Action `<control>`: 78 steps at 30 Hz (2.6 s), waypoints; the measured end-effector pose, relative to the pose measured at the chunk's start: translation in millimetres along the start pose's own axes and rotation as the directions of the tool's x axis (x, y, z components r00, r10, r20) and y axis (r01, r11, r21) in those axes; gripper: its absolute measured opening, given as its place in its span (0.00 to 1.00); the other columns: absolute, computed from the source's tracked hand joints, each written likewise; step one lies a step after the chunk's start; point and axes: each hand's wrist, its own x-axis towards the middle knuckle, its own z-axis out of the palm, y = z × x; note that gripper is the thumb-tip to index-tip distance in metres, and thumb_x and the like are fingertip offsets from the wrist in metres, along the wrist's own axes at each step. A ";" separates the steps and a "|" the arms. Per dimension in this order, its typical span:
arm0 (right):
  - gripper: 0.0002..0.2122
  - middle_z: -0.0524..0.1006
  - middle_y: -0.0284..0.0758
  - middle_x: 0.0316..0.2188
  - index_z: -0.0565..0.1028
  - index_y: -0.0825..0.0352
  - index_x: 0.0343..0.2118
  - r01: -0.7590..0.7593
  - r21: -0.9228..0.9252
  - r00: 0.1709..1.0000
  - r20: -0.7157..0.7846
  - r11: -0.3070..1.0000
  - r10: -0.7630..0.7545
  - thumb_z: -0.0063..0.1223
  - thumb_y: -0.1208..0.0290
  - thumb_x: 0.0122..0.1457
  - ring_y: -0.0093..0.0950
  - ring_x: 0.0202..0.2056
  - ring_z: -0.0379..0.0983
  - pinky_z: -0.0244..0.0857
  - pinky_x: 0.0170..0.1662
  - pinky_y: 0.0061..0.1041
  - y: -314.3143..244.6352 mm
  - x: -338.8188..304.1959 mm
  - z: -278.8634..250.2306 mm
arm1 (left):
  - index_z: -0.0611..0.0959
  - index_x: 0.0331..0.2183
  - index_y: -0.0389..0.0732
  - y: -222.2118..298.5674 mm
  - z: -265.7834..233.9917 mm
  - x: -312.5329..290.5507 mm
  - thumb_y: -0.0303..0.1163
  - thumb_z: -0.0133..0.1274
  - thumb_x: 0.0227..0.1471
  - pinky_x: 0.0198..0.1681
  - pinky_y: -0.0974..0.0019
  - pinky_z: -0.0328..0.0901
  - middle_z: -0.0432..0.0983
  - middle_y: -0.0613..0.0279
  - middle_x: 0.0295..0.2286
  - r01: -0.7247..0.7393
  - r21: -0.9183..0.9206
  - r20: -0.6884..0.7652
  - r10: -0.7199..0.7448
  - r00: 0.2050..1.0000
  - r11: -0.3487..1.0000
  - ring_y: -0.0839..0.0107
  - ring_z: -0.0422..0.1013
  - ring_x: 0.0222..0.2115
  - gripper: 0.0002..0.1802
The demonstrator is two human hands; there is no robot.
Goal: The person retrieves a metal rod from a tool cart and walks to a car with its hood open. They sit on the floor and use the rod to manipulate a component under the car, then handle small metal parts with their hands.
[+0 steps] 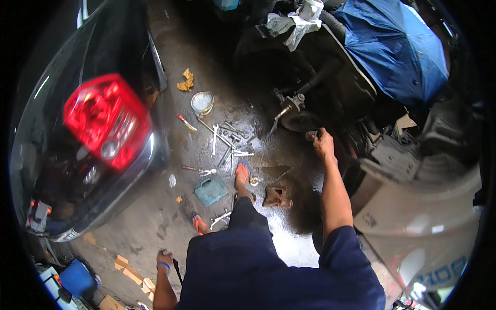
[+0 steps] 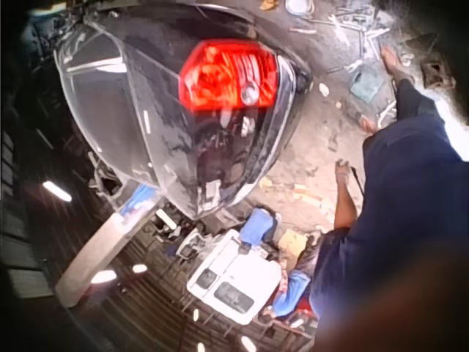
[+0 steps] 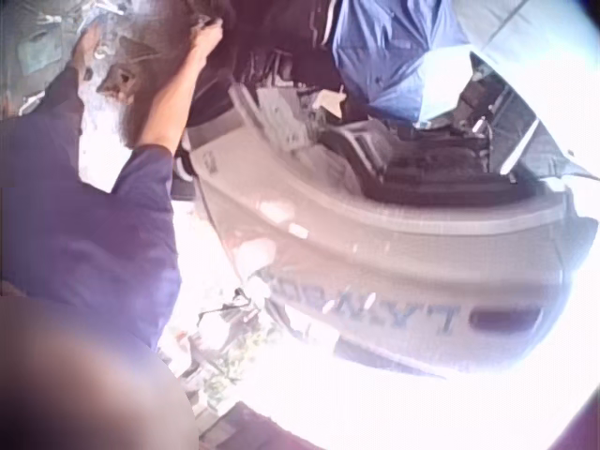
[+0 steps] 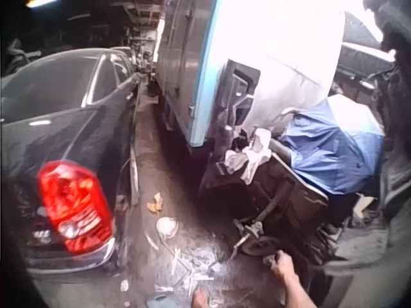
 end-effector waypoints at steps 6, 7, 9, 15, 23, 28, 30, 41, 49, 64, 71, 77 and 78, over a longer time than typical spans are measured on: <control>0.15 0.76 0.55 0.40 0.72 0.72 0.43 -0.012 -0.149 0.998 0.058 0.989 0.021 0.55 0.70 0.55 0.52 0.46 0.72 0.67 0.48 0.45 54.5 212.0 65.5 | 0.79 0.43 0.42 -56.5 83.6 -100.1 0.19 0.52 0.51 0.26 0.67 0.68 0.77 0.60 0.27 -0.016 0.767 -0.030 0.061 0.998 0.641 0.74 0.72 0.25 0.16; 0.15 0.76 0.55 0.40 0.72 0.72 0.43 -0.027 -0.139 0.995 0.089 0.990 0.040 0.55 0.70 0.55 0.52 0.46 0.72 0.67 0.48 0.45 62.2 237.2 79.4 | 0.79 0.43 0.42 -57.8 97.3 -109.0 0.21 0.54 0.50 0.25 0.67 0.67 0.77 0.61 0.26 0.075 0.829 -0.116 0.039 0.992 0.555 0.74 0.72 0.24 0.16; 0.16 0.76 0.55 0.40 0.72 0.71 0.43 -0.041 -0.137 0.990 0.125 0.990 0.059 0.56 0.70 0.54 0.51 0.46 0.72 0.67 0.49 0.45 79.0 278.5 105.2 | 0.80 0.42 0.41 -57.5 116.0 -131.8 0.25 0.58 0.48 0.24 0.67 0.67 0.77 0.61 0.25 0.100 0.831 -0.145 0.039 0.989 0.547 0.74 0.72 0.22 0.16; 0.18 0.77 0.54 0.41 0.71 0.71 0.44 0.000 -0.204 0.983 0.179 0.979 0.037 0.57 0.76 0.48 0.50 0.46 0.73 0.69 0.50 0.42 112.2 347.5 151.8 | 0.80 0.40 0.42 -23.3 176.9 -190.3 0.28 0.61 0.50 0.18 0.66 0.64 0.77 0.60 0.20 0.337 0.623 -0.373 -0.111 0.921 0.706 0.73 0.70 0.16 0.13; 0.23 0.76 0.54 0.44 0.69 0.72 0.52 -0.037 -0.233 0.910 0.394 0.972 0.129 0.57 0.66 0.55 0.48 0.51 0.71 0.67 0.53 0.40 120.4 371.6 140.7 | 0.78 0.42 0.41 12.0 254.5 -176.5 0.24 0.59 0.51 0.17 0.68 0.61 0.78 0.60 0.22 0.375 0.510 -0.375 -0.192 0.907 0.774 0.74 0.68 0.15 0.15; 0.21 0.76 0.55 0.43 0.70 0.72 0.50 0.152 -0.234 0.909 0.415 0.960 -0.043 0.57 0.68 0.55 0.50 0.49 0.72 0.68 0.52 0.40 119.4 382.1 144.1 | 0.76 0.45 0.40 8.7 251.3 -156.9 0.18 0.53 0.51 0.19 0.69 0.63 0.79 0.57 0.28 0.332 0.304 -0.350 -0.220 0.911 0.893 0.75 0.69 0.19 0.18; 0.23 0.76 0.55 0.44 0.69 0.72 0.52 0.148 -0.240 0.905 0.425 0.959 -0.034 0.57 0.70 0.54 0.50 0.49 0.72 0.68 0.52 0.40 119.2 381.8 143.9 | 0.76 0.45 0.38 12.9 254.4 -151.7 0.19 0.54 0.50 0.21 0.69 0.64 0.79 0.56 0.29 0.287 0.351 -0.300 -0.183 0.936 0.892 0.74 0.70 0.21 0.17; 0.26 0.75 0.55 0.45 0.65 0.71 0.57 0.177 -0.241 0.861 0.507 0.954 -0.032 0.56 0.72 0.55 0.47 0.51 0.72 0.68 0.54 0.39 114.5 375.5 131.9 | 0.76 0.43 0.36 51.2 308.5 -136.2 0.21 0.55 0.51 0.24 0.66 0.71 0.79 0.54 0.30 0.269 0.532 -0.266 -0.143 0.953 0.803 0.69 0.76 0.25 0.16; 0.30 0.75 0.53 0.49 0.64 0.67 0.60 0.099 -0.173 0.941 0.336 0.980 -0.035 0.60 0.65 0.54 0.47 0.53 0.71 0.65 0.55 0.39 132.5 373.5 153.9 | 0.74 0.47 0.37 54.4 295.1 -133.4 0.23 0.53 0.55 0.27 0.62 0.72 0.79 0.52 0.32 0.220 0.579 -0.224 -0.106 0.969 0.785 0.65 0.77 0.27 0.16; 0.20 0.78 0.52 0.42 0.77 0.67 0.45 -0.105 -0.077 0.787 0.603 0.991 0.130 0.56 0.61 0.51 0.47 0.46 0.75 0.69 0.49 0.40 65.5 72.6 197.2 | 0.74 0.46 0.40 114.4 207.2 -68.7 0.21 0.54 0.53 0.25 0.60 0.71 0.79 0.53 0.36 0.215 0.659 -0.206 -0.101 0.973 0.721 0.65 0.76 0.24 0.17; 0.20 0.82 0.40 0.28 0.77 0.65 0.49 -0.515 -0.071 0.575 0.711 0.855 0.405 0.55 0.59 0.56 0.31 0.27 0.78 0.72 0.32 0.31 39.4 -317.1 177.6 | 0.77 0.43 0.38 178.3 154.1 46.4 0.25 0.56 0.52 0.23 0.59 0.71 0.79 0.53 0.32 -0.120 0.857 0.120 0.033 0.992 0.501 0.63 0.78 0.26 0.15; 0.15 0.80 0.37 0.31 0.78 0.68 0.43 -0.982 -0.011 0.133 0.666 0.188 0.734 0.51 0.62 0.60 0.29 0.30 0.79 0.75 0.29 0.30 -20.2 -649.2 151.6 | 0.74 0.46 0.37 251.3 137.4 110.4 0.29 0.53 0.52 0.24 0.61 0.71 0.78 0.55 0.28 -0.327 0.919 0.345 -0.048 0.937 0.219 0.62 0.77 0.24 0.18; 0.15 0.81 0.37 0.31 0.78 0.68 0.42 -0.990 -0.066 0.045 0.683 0.122 0.729 0.50 0.62 0.60 0.30 0.30 0.80 0.75 0.30 0.30 -36.7 -696.2 151.7 | 0.74 0.46 0.37 259.0 137.5 116.5 0.30 0.54 0.52 0.25 0.61 0.71 0.77 0.54 0.28 -0.352 0.922 0.364 -0.051 0.930 0.163 0.62 0.77 0.25 0.19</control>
